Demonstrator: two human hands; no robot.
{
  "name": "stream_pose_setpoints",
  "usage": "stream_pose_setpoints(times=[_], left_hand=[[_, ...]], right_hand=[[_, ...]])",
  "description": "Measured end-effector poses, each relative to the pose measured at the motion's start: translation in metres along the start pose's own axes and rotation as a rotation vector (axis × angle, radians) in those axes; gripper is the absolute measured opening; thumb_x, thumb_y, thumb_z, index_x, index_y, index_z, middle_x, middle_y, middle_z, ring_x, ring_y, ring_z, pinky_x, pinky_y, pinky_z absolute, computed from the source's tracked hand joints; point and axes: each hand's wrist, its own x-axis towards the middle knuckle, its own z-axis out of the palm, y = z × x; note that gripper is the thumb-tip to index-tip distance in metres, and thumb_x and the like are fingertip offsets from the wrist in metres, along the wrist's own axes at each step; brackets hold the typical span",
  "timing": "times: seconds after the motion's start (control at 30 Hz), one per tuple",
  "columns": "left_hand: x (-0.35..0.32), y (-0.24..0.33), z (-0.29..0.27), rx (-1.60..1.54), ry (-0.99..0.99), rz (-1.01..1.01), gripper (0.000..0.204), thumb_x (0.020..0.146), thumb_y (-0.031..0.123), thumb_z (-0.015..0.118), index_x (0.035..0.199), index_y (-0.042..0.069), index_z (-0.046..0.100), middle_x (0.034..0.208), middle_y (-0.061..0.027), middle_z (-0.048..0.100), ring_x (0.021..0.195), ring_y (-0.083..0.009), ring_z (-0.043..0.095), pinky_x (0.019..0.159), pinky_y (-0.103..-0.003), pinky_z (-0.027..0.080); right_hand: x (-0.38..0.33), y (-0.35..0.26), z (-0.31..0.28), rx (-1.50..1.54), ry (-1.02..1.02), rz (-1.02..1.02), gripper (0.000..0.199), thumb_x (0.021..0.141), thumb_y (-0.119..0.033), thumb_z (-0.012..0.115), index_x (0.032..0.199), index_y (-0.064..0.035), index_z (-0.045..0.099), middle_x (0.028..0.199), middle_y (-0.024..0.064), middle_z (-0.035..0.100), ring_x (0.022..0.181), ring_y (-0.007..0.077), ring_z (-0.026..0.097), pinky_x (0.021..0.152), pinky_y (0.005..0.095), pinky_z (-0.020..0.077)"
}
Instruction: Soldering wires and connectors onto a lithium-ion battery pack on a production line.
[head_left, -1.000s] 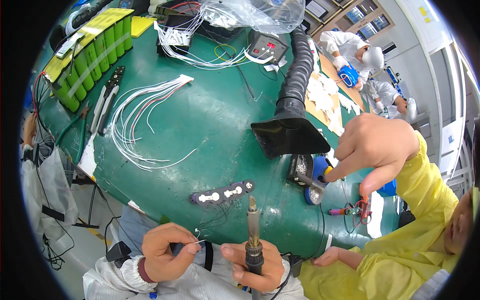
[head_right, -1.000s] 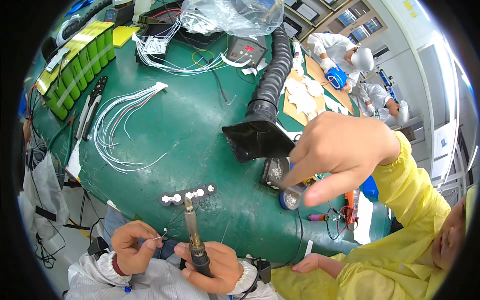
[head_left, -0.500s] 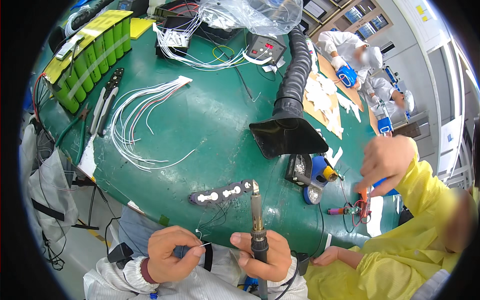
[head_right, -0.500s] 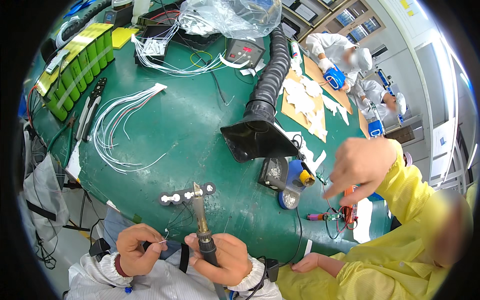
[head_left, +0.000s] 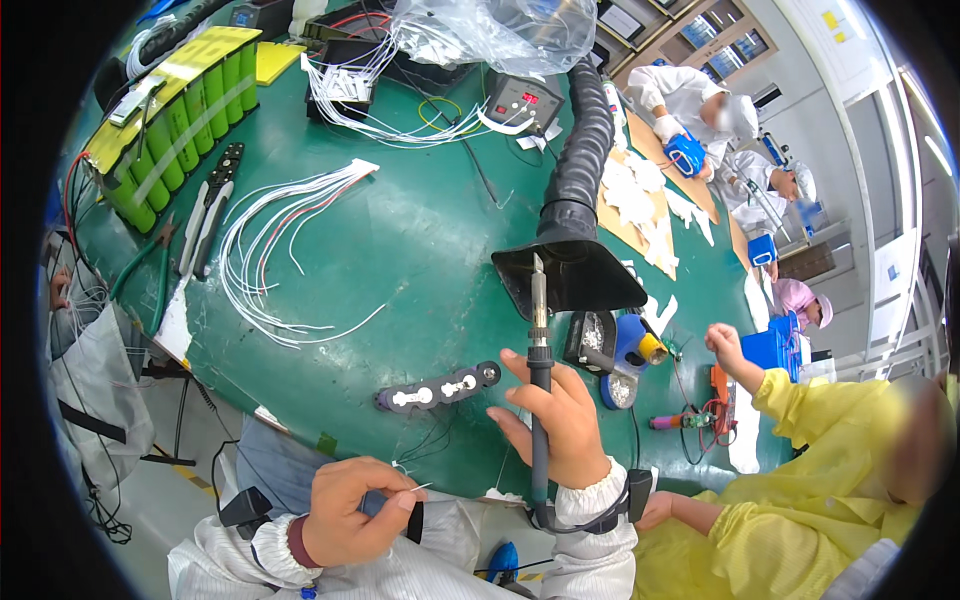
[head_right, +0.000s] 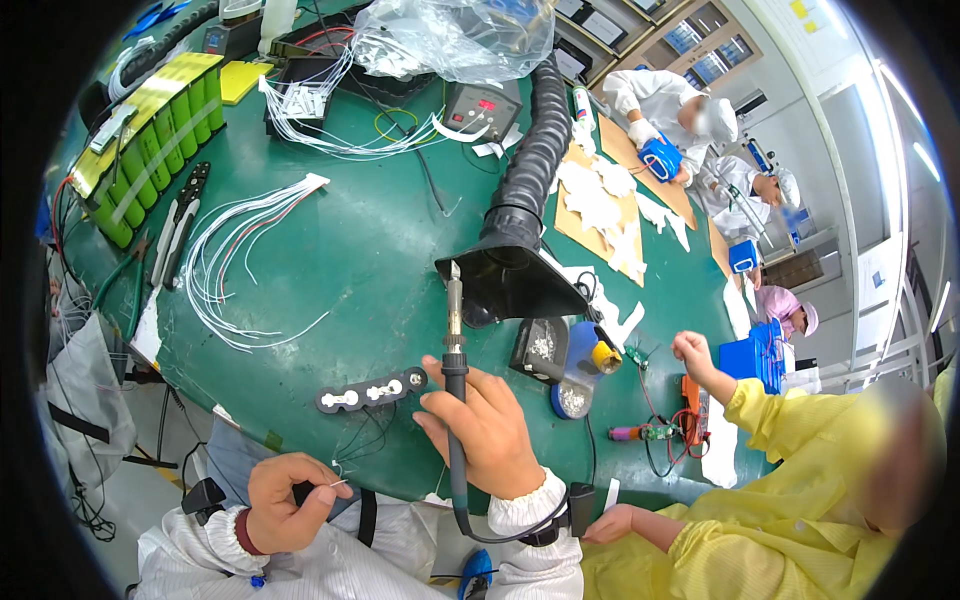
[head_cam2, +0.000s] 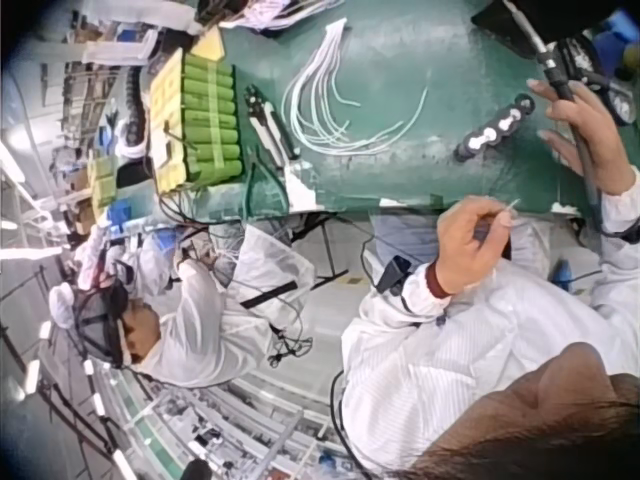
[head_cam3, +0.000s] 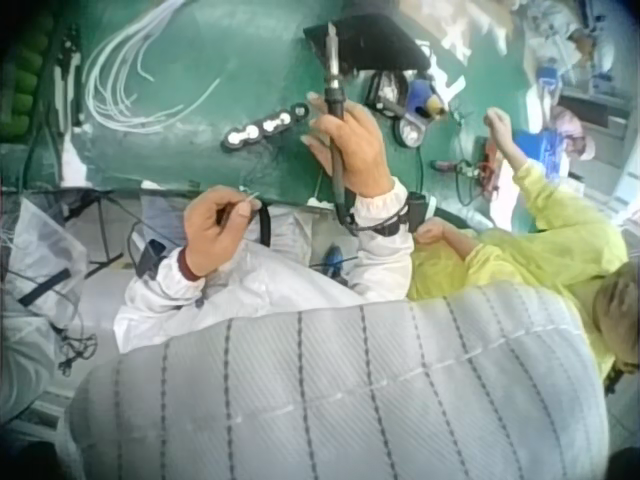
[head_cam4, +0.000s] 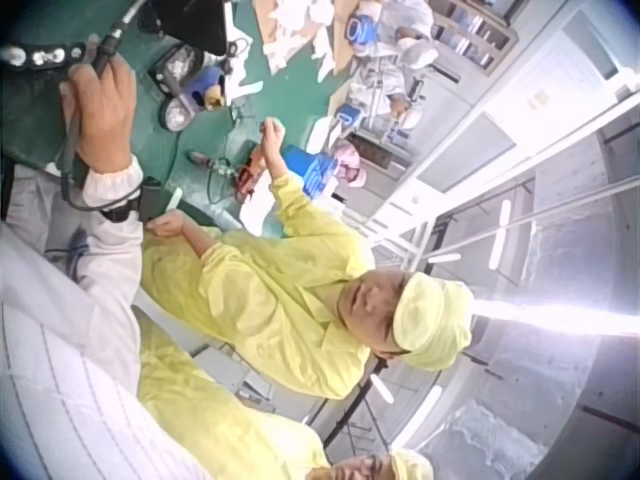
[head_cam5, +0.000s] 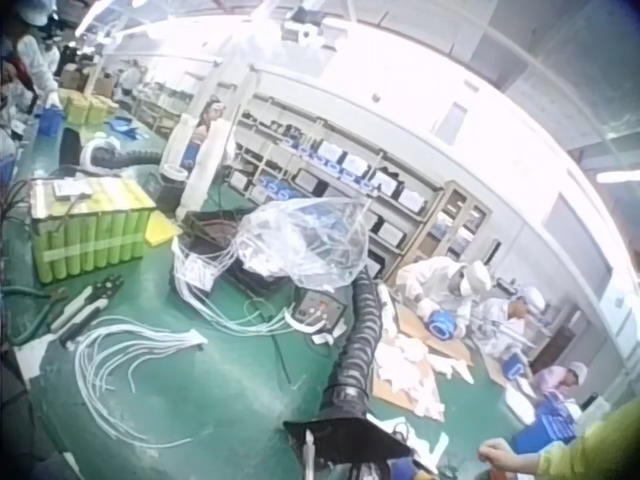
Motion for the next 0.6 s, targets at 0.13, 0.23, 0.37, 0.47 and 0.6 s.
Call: stream_pose_setpoints(times=[0.13, 0.23, 0.37, 0.47, 0.6], left_hand=[[-0.001, -0.002, -0.001, -0.001, -0.009, -0.009, 0.004, 0.088, 0.001, 0.061, 0.091, -0.001, 0.059, 0.08, -0.0152, 0.072, 0.071, -0.0213, 0.072, 0.065, -0.031, 0.056], [-0.002, -0.004, 0.003, -0.071, 0.04, -0.026, 0.008, 0.088, 0.003, 0.066, 0.094, -0.001, 0.063, 0.083, -0.0131, 0.075, 0.069, -0.018, 0.073, 0.064, -0.029, 0.057], [-0.003, -0.004, 0.006, -0.141, 0.015, -0.045, 0.01, 0.09, 0.001, 0.063, 0.098, -0.002, 0.058, 0.088, -0.0155, 0.076, 0.073, -0.0176, 0.074, 0.067, -0.029, 0.058], [-0.003, -0.003, 0.004, -0.13, -0.032, -0.052, 0.009, 0.093, 0.001, 0.058, 0.099, -0.002, 0.053, 0.094, -0.0192, 0.075, 0.08, -0.0191, 0.074, 0.072, -0.032, 0.058], [-0.002, -0.003, 0.005, -0.113, -0.061, -0.108, 0.007, 0.096, 0.003, 0.053, 0.101, -0.002, 0.049, 0.109, -0.0238, 0.07, 0.084, -0.0203, 0.071, 0.075, -0.034, 0.057]], right_hand=[[0.013, -0.001, 0.004, 0.091, 0.013, 0.007, 0.043, 0.071, -0.003, 0.082, 0.105, -0.0069, 0.056, 0.125, 0.0163, 0.067, 0.098, 0.0336, 0.063, 0.079, 0.0407, 0.0503], [0.014, 0.006, 0.009, 0.126, -0.012, 0.017, 0.045, 0.071, -0.002, 0.082, 0.106, -0.0064, 0.054, 0.126, 0.0161, 0.066, 0.096, 0.0337, 0.063, 0.08, 0.041, 0.051], [-0.007, 0.031, 0.02, 0.186, -0.018, 0.034, 0.046, 0.071, -0.001, 0.082, 0.107, -0.006, 0.054, 0.121, 0.0157, 0.067, 0.097, 0.0339, 0.063, 0.081, 0.0412, 0.0518], [0.003, 0.023, 0.024, 0.221, -0.03, 0.034, 0.046, 0.071, -0.001, 0.082, 0.108, -0.0059, 0.054, 0.119, 0.0153, 0.068, 0.097, 0.0338, 0.064, 0.082, 0.0414, 0.0519], [0.061, -0.016, 0.001, 0.314, 0.052, 0.036, 0.038, 0.067, -0.003, 0.082, 0.098, -0.0068, 0.059, 0.104, 0.0115, 0.069, 0.088, 0.0314, 0.064, 0.079, 0.0391, 0.0519]])
